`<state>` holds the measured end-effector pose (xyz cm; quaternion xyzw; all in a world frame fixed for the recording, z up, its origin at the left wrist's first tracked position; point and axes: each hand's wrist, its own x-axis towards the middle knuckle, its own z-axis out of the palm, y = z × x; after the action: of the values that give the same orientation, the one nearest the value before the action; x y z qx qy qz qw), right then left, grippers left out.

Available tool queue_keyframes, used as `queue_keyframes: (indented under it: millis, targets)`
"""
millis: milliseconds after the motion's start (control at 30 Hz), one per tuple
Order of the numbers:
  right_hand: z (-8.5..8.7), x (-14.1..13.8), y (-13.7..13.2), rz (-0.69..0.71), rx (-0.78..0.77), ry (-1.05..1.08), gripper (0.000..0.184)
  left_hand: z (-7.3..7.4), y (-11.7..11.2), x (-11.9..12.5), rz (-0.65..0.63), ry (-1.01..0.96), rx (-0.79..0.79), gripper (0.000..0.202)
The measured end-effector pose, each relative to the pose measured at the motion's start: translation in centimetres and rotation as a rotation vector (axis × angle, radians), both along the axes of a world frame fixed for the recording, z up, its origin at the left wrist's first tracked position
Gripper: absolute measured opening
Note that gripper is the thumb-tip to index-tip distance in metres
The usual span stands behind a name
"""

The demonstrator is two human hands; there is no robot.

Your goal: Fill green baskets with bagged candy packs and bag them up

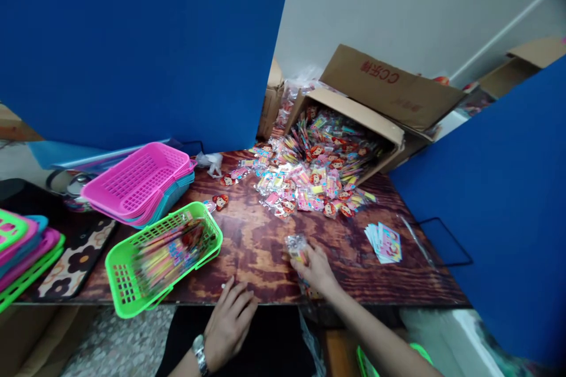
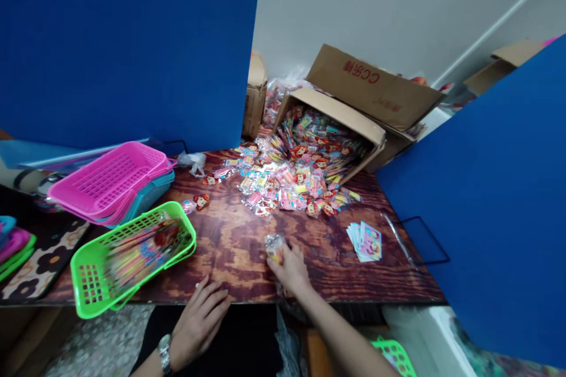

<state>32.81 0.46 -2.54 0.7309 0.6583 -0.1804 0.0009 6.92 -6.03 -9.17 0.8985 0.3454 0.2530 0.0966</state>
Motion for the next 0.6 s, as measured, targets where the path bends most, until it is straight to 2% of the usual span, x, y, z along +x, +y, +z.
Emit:
queue_keyframes:
  millis: [67,167,267,300,400,433,533,600]
  targets:
    - [-0.8,-0.7,-0.3,0.038,-0.023,-0.121,0.037,-0.3,0.1,0.0,0.003,0.005,0.009,0.038]
    - [-0.6,-2.3,1.5,0.231,-0.086,-0.036,0.045,-0.8,0.2,-0.3,0.002,0.017,0.038,0.038]
    - [1.2,-4.8,6.9,0.449,-0.103,0.141,0.061,-1.2,0.6,-0.6,0.013,-0.013,0.117,0.031]
    - [1.8,-6.1,9.3,0.53,-0.086,0.184,0.06,-1.3,0.8,-0.6,0.022,-0.027,0.146,0.028]
    - [3.1,-11.4,16.3,0.795,-0.023,0.194,0.04,-1.0,1.3,-0.4,0.058,-0.056,0.196,0.021]
    - [3.2,-13.3,18.1,0.871,-0.01,0.18,0.041,-0.9,1.5,-0.3,0.071,-0.067,0.204,0.019]
    - [2.7,-17.0,20.8,0.97,-0.082,0.11,0.041,-0.6,1.9,0.1,0.11,-0.104,0.226,0.015]
    - [2.0,-17.0,20.5,0.969,-0.108,0.08,0.034,-0.6,2.0,0.2,0.122,-0.12,0.231,0.014]
